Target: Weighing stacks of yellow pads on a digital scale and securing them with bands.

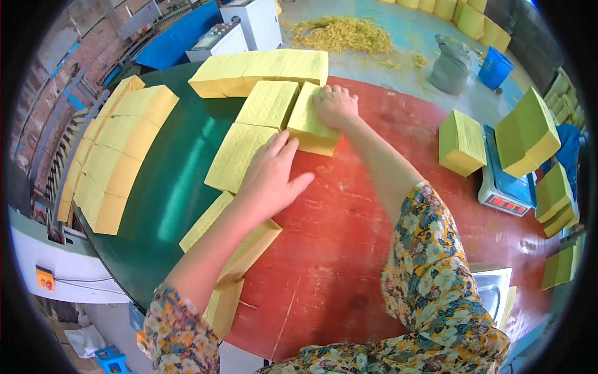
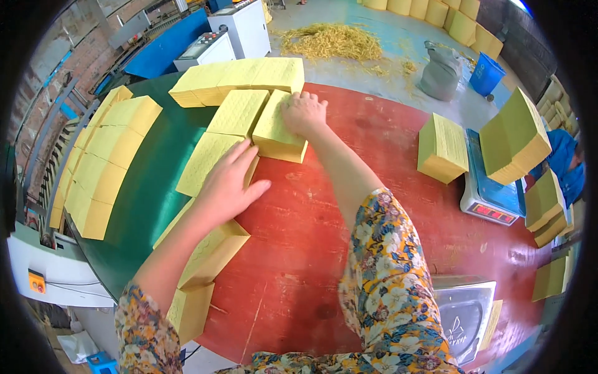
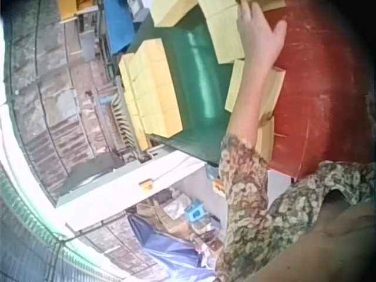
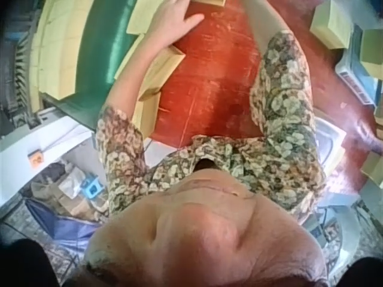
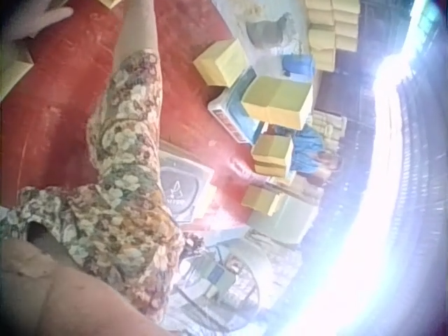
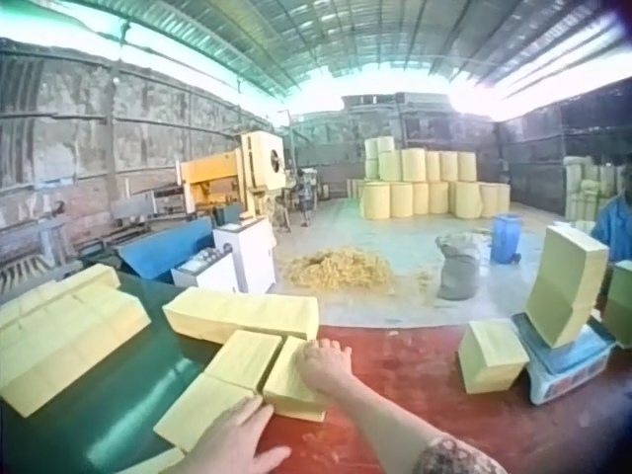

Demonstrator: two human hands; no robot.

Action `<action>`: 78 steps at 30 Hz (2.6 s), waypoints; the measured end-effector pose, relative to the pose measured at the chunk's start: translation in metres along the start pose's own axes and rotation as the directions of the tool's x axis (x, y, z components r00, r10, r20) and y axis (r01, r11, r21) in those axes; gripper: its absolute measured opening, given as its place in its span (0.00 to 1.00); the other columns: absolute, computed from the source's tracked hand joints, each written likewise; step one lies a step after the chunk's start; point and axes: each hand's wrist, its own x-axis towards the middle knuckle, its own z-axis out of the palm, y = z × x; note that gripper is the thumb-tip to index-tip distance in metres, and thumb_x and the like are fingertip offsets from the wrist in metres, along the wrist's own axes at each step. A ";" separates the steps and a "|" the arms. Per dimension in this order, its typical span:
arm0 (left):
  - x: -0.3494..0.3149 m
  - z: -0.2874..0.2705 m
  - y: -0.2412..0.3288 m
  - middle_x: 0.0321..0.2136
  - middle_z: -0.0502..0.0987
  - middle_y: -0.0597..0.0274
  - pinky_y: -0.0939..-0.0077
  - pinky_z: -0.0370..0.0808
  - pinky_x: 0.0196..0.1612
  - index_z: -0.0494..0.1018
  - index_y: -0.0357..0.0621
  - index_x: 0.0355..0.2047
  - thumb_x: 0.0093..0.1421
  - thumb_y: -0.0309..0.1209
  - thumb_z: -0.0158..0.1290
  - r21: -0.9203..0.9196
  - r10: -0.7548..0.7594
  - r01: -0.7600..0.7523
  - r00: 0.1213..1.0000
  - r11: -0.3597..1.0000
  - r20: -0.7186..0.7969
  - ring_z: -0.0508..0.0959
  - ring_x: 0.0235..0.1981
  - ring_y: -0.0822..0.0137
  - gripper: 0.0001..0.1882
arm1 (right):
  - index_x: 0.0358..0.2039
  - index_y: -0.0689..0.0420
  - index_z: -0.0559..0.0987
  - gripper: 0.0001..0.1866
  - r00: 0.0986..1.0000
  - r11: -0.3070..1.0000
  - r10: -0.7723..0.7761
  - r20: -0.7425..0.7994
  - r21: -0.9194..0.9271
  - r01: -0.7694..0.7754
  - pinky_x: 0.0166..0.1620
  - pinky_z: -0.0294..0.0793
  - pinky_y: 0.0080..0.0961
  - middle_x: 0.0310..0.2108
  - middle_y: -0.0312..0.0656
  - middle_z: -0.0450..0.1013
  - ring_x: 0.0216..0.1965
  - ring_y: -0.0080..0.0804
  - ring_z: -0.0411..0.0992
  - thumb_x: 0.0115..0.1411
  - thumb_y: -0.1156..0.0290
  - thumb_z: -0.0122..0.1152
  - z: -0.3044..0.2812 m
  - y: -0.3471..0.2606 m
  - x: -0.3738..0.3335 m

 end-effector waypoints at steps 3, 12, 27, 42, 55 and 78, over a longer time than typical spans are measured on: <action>0.046 0.034 0.000 0.64 0.58 0.36 0.59 0.61 0.65 0.58 0.30 0.62 0.60 0.45 0.54 -0.063 -0.063 0.058 0.996 0.996 -0.068 0.60 0.65 0.45 0.38 | 0.53 0.57 0.73 0.28 1.000 1.000 0.016 0.016 -0.003 -0.016 0.59 0.60 0.54 0.56 0.48 0.69 0.59 0.45 0.65 0.66 0.48 0.41 -0.013 0.012 -0.016; 0.031 0.089 0.046 0.41 0.73 0.35 0.56 0.78 0.39 0.58 0.27 0.58 0.64 0.41 0.51 -0.069 -0.265 0.261 0.963 0.963 -0.043 0.79 0.39 0.44 0.32 | 0.53 0.59 0.71 0.28 0.992 0.993 -0.065 0.109 -0.092 0.076 0.57 0.65 0.51 0.54 0.49 0.69 0.57 0.47 0.66 0.65 0.48 0.46 -0.043 0.029 -0.114; -0.285 0.063 0.143 0.45 0.70 0.36 0.54 0.76 0.44 0.55 0.24 0.60 0.59 0.37 0.56 -0.303 -0.014 0.045 0.995 0.952 0.104 0.76 0.44 0.41 0.37 | 0.49 0.62 0.70 0.26 0.997 1.000 -0.014 0.077 -0.016 0.015 0.50 0.72 0.47 0.50 0.53 0.69 0.52 0.50 0.67 0.60 0.54 0.57 -0.081 -0.027 -0.458; -0.234 0.068 0.130 0.64 0.56 0.37 0.54 0.60 0.64 0.58 0.40 0.65 0.66 0.40 0.48 0.020 0.257 -0.257 0.966 0.966 -0.010 0.60 0.63 0.38 0.30 | 0.48 0.63 0.74 0.14 0.656 -0.532 0.452 0.605 0.773 -0.346 0.44 0.76 0.28 0.42 0.45 0.77 0.38 0.34 0.77 0.67 0.69 0.49 -0.019 -0.066 -0.652; -0.322 0.055 0.144 0.65 0.59 0.45 0.55 0.67 0.59 0.59 0.40 0.64 0.66 0.34 0.45 -0.294 0.080 -0.087 0.996 0.952 -0.036 0.67 0.59 0.49 0.27 | 0.61 0.62 0.68 0.26 0.825 -0.455 0.001 0.565 0.735 -0.502 0.59 0.65 0.28 0.55 0.44 0.71 0.56 0.30 0.68 0.69 0.59 0.50 -0.092 -0.003 -0.644; -0.156 0.134 0.334 0.51 0.73 0.50 0.59 0.70 0.56 0.64 0.34 0.58 0.71 0.51 0.35 -0.754 -0.138 0.478 0.797 -0.450 0.588 0.73 0.53 0.55 0.31 | 0.48 0.50 0.77 0.15 0.892 0.991 -0.033 -0.450 0.102 0.088 0.52 0.69 0.46 0.54 0.45 0.70 0.59 0.50 0.65 0.60 0.64 0.56 -0.241 0.180 -0.509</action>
